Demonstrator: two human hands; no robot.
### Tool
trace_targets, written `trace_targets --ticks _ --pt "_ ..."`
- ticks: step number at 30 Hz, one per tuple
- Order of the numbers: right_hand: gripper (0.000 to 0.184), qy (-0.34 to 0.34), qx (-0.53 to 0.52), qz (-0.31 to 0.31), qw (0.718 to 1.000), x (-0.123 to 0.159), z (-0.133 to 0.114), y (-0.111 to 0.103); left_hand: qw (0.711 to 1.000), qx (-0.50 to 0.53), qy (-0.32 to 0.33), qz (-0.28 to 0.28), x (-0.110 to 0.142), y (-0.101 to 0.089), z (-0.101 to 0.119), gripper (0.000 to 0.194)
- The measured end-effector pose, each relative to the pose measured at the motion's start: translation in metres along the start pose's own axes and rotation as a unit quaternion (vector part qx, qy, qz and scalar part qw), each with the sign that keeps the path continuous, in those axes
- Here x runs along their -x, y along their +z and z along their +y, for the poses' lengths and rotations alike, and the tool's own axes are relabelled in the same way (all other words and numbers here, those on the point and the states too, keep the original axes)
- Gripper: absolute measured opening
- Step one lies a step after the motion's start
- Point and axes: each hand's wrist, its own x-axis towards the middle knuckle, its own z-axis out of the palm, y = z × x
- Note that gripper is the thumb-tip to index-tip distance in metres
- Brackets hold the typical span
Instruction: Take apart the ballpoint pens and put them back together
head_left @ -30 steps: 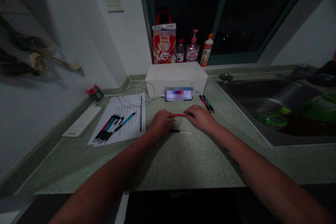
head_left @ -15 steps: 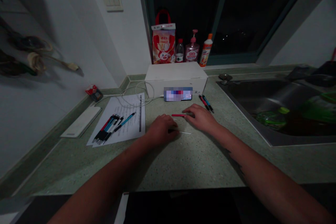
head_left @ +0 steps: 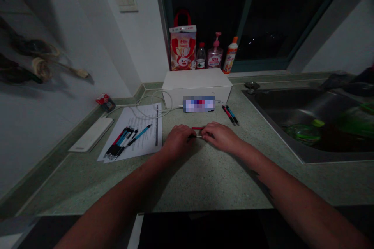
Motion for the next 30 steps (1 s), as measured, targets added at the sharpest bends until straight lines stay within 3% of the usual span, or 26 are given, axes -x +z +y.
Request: trace_targets --ticks 5,11,17,30 --pt "0.011 0.047 0.053 0.041 0.997 0.001 0.007 -0.007 0.998 -0.045 -0.047 0.015 -0.001 -0.003 -0.009 0.024" --pt "0.012 0.052 0.031 0.039 0.997 0.002 0.009 -0.005 0.996 -0.004 -0.076 0.053 -0.002 -0.004 -0.011 0.013" --pt "0.012 0.042 0.011 0.024 0.999 0.002 0.007 -0.005 0.998 0.031 -0.042 0.033 -0.002 -0.002 -0.008 0.015" --pt "0.009 0.095 0.013 -0.044 0.994 0.004 0.007 -0.009 0.994 -0.044 -0.098 -0.007 -0.011 0.009 -0.02 0.018"
